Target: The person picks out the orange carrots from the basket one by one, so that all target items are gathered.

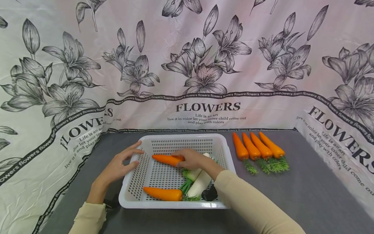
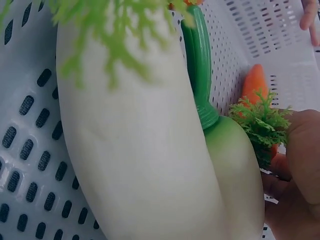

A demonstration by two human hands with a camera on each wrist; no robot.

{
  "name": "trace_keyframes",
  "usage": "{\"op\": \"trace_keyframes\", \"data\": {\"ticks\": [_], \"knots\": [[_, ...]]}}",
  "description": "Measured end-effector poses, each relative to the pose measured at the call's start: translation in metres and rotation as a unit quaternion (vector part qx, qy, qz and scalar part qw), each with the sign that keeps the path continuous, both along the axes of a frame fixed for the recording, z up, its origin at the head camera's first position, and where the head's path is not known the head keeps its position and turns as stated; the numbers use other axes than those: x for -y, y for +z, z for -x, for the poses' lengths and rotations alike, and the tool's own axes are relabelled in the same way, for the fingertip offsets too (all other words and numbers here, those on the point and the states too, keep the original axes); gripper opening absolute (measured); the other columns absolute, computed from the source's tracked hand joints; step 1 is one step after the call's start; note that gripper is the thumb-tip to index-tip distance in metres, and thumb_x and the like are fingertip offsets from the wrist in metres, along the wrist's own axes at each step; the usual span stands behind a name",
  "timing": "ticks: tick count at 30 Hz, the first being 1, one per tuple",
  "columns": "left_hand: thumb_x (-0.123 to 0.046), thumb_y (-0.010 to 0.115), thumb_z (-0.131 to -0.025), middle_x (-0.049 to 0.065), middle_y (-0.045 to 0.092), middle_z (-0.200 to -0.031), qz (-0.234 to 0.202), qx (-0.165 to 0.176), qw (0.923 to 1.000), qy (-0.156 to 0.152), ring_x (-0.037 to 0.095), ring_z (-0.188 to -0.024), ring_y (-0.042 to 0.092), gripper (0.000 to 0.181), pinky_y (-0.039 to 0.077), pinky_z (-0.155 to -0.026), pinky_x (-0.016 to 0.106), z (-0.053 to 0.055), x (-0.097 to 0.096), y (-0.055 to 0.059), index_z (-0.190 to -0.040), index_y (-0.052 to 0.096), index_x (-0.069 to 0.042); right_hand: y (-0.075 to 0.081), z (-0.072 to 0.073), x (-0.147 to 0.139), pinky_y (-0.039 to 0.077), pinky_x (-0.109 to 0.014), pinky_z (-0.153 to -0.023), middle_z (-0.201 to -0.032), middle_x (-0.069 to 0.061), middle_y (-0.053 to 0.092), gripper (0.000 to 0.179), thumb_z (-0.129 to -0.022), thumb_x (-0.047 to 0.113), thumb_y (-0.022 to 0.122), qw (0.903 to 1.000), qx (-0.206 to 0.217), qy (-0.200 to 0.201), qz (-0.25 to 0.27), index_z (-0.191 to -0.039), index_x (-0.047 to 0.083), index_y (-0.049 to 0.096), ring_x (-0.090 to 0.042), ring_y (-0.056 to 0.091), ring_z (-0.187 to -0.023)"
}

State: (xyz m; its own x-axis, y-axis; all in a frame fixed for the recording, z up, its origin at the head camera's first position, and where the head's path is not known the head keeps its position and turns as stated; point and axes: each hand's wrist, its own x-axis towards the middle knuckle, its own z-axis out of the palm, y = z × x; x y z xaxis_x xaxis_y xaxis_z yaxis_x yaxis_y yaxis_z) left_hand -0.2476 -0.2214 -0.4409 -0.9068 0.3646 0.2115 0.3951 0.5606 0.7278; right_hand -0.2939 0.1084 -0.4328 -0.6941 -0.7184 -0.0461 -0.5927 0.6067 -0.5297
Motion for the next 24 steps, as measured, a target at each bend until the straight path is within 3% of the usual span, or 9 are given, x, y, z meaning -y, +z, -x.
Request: {"op": "trace_keyframes", "data": {"ticks": [8, 13, 24], "knots": [[-0.022, 0.064, -0.095, -0.004, 0.032, -0.167, 0.004, -0.001, 1.0, 0.001, 0.038, -0.151, 0.034, 0.038, 0.042, -0.108, 0.066, -0.001, -0.001, 0.002, -0.133, 0.065, -0.02, 0.004, 0.003, -0.001, 0.051, -0.042, -0.1, -0.141, -0.012, 0.063, 0.049, -0.097, 0.023, 0.068, 0.9965, 0.068, -0.022, 0.044, -0.143, 0.008, 0.059, -0.021, 0.06, -0.108], [-0.021, 0.064, -0.095, -0.003, 0.033, -0.167, 0.005, -0.006, 1.0, -0.002, 0.038, -0.152, 0.035, 0.037, 0.042, -0.109, 0.067, -0.001, -0.001, 0.002, -0.132, 0.066, -0.019, 0.009, 0.003, -0.001, 0.051, -0.037, -0.099, -0.143, -0.011, 0.062, 0.049, -0.096, 0.024, 0.068, 0.9953, 0.073, -0.022, 0.059, -0.143, 0.01, 0.059, -0.017, 0.06, -0.109], [-0.02, 0.065, -0.095, -0.003, 0.034, -0.166, 0.004, -0.015, 0.9999, -0.001, 0.036, -0.152, 0.035, 0.037, 0.042, -0.109, 0.066, 0.0, -0.001, 0.001, -0.131, 0.066, -0.019, 0.033, 0.007, -0.007, 0.05, -0.027, -0.08, -0.131, -0.012, 0.066, 0.052, -0.098, 0.025, 0.065, 0.9924, 0.09, -0.004, 0.083, -0.147, 0.009, 0.055, -0.015, 0.06, -0.095]]}}
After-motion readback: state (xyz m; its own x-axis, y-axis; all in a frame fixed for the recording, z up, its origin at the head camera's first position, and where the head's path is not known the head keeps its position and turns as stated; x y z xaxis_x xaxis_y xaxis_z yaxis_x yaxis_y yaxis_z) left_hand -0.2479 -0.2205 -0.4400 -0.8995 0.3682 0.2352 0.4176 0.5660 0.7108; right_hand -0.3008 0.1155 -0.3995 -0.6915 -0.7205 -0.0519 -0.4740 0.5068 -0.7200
